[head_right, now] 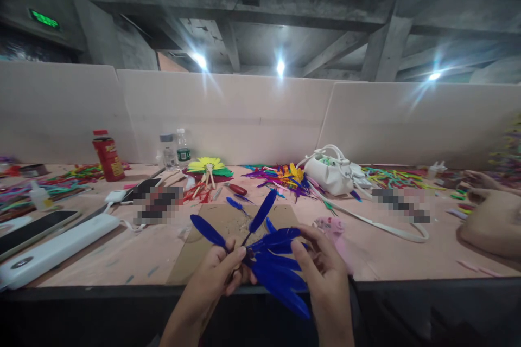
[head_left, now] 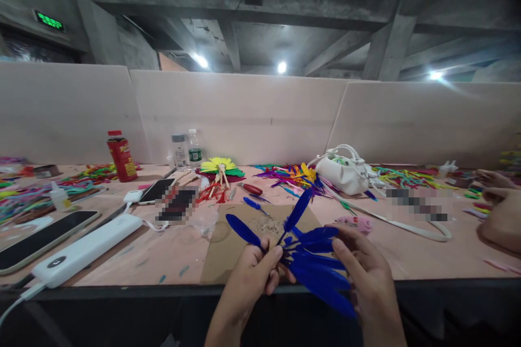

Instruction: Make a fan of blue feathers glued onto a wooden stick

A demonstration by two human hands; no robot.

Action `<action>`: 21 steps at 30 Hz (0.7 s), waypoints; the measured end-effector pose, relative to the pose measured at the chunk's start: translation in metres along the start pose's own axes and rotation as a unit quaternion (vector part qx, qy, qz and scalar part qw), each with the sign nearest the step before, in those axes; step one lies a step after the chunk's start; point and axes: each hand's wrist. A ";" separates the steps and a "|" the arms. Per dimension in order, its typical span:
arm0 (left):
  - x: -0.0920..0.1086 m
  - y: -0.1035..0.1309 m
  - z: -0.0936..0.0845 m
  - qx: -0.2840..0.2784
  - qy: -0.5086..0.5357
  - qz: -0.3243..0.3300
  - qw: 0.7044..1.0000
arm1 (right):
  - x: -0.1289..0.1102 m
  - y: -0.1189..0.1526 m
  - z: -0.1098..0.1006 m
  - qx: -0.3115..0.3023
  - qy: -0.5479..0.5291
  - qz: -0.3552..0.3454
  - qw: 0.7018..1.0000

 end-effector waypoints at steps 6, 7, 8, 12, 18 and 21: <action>0.002 0.003 -0.001 -0.020 -0.029 -0.021 0.999 | 0.004 -0.005 0.005 0.010 0.073 -0.061 0.995; 0.003 0.003 -0.002 -0.026 -0.028 -0.025 0.999 | 0.007 -0.006 0.005 0.018 0.071 -0.070 0.995; 0.005 0.003 -0.002 -0.035 -0.029 -0.030 0.998 | 0.009 -0.008 0.005 0.029 0.065 -0.076 0.995; 0.011 0.006 -0.007 -0.063 0.013 -0.036 0.997 | 0.020 -0.013 0.000 0.075 0.004 -0.064 0.995; 0.009 0.005 -0.005 -0.041 0.010 -0.004 0.999 | 0.012 -0.005 0.001 0.181 -0.091 -0.088 0.975; 0.007 0.001 -0.001 0.016 0.017 0.015 1.000 | 0.001 0.005 0.006 0.178 -0.140 -0.122 0.966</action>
Point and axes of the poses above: each hand's wrist, its own y-axis away from the middle knuckle, its own z-axis out of the palm, x = y × z, and after that the axes turned 7 degrees about z, right-handed
